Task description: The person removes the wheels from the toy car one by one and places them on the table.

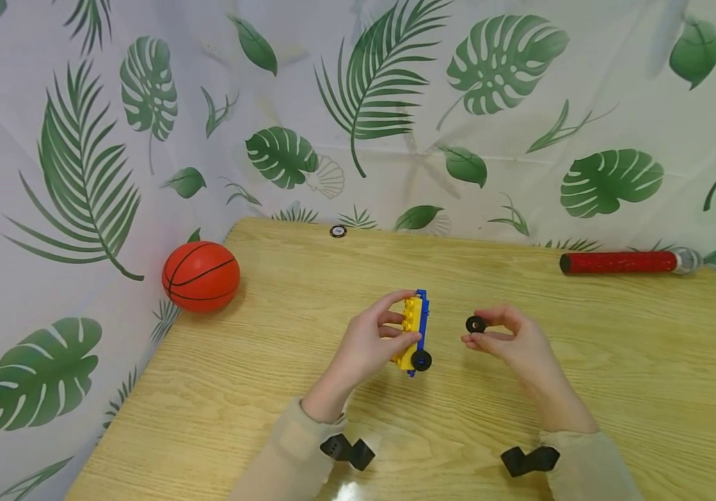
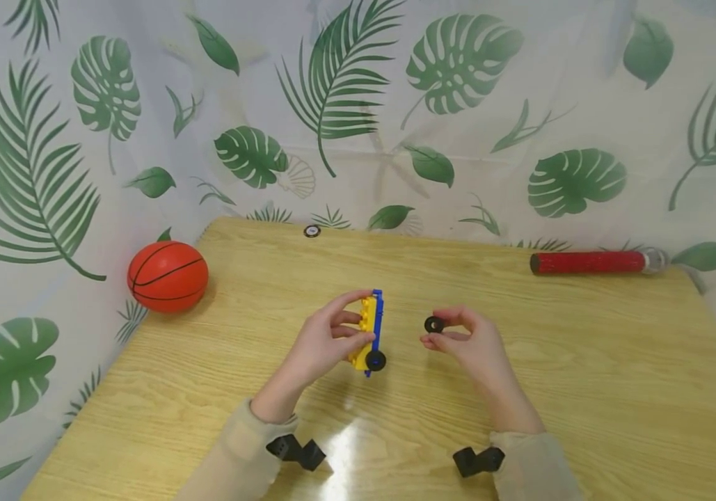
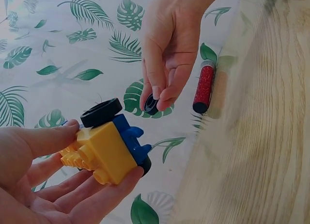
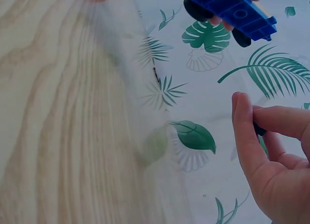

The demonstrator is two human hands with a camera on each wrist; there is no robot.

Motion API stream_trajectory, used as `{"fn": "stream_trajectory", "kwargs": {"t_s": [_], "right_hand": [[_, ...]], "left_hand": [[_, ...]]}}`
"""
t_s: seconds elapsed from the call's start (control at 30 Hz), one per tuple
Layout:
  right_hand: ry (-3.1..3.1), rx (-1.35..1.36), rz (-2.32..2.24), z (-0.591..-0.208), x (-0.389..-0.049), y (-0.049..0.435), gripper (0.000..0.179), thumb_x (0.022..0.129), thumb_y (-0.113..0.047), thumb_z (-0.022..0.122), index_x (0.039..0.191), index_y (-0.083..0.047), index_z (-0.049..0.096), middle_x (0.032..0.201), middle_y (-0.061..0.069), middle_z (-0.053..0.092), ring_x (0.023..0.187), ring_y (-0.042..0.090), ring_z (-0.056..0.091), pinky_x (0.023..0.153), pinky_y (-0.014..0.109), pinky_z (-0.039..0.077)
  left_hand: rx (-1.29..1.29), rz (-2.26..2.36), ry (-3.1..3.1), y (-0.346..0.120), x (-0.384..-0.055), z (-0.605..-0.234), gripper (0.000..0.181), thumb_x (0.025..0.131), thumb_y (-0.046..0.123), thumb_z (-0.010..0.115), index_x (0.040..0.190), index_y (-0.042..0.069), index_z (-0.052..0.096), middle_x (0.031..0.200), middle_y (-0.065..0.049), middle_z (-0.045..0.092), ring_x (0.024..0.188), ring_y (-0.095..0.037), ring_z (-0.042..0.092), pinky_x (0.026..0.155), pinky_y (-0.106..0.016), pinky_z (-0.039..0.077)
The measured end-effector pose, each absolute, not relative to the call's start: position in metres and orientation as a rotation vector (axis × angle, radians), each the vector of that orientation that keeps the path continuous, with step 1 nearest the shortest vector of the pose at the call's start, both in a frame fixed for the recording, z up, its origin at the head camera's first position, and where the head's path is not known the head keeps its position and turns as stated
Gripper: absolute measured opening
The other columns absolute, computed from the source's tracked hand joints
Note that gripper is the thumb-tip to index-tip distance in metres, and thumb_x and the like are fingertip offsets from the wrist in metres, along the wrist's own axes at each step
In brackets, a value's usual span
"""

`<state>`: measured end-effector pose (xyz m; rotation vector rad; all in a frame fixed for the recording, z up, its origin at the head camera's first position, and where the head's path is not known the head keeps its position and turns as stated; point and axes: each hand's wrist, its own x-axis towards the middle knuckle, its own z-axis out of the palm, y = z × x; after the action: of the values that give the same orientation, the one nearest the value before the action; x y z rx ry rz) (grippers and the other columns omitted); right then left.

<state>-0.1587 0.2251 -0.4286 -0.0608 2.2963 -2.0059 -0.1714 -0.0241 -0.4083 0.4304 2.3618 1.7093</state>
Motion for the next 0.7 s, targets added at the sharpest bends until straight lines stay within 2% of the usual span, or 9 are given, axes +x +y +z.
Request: {"fn": "stream_trajectory", "kwargs": {"t_s": [0.2,0.4,0.57,0.7], "right_hand": [[2.284,-0.049,-1.973,-0.439,-0.163,0.230,0.045,0.095,0.010,0.055,0.135,0.019,0.039,0.109,0.012,0.055,0.086,0.006,0.071,0.081,0.027,0.059],[2.323,0.025,-1.895,-0.443,-0.170,0.232,0.046,0.094,0.005,0.060,0.135,0.016,0.043,0.109,0.013,0.058,0.086,0.003,0.070,0.083,0.028,0.059],[2.361,0.071,-1.822,-0.446,-0.177,0.231,0.047,0.093,0.004,0.063,0.136,0.014,0.046,0.117,0.023,0.057,0.084,0.000,0.069,0.082,0.026,0.059],[2.406,0.079,-1.748,-0.447,-0.184,0.230,0.048,0.092,0.002,0.065,0.135,0.013,0.048,0.117,0.024,0.057,0.083,0.000,0.069,0.080,0.022,0.058]], "left_hand": [[0.416,1.708,2.363,-0.024,-0.172,-0.408,0.058,0.090,0.013,0.073,0.142,0.029,0.052,0.117,-0.013,0.067,0.098,-0.024,0.070,0.078,-0.032,0.061],[0.413,1.710,2.363,-0.025,-0.171,-0.407,0.059,0.090,0.012,0.073,0.142,0.030,0.052,0.117,-0.013,0.067,0.098,-0.024,0.070,0.077,-0.033,0.061],[0.426,1.702,2.370,-0.025,-0.171,-0.407,0.059,0.090,0.013,0.073,0.142,0.029,0.052,0.116,-0.013,0.067,0.099,-0.025,0.070,0.077,-0.033,0.061],[0.435,1.701,2.377,-0.026,-0.172,-0.407,0.059,0.090,0.013,0.073,0.142,0.029,0.052,0.116,-0.013,0.067,0.098,-0.025,0.070,0.077,-0.033,0.061]]}}
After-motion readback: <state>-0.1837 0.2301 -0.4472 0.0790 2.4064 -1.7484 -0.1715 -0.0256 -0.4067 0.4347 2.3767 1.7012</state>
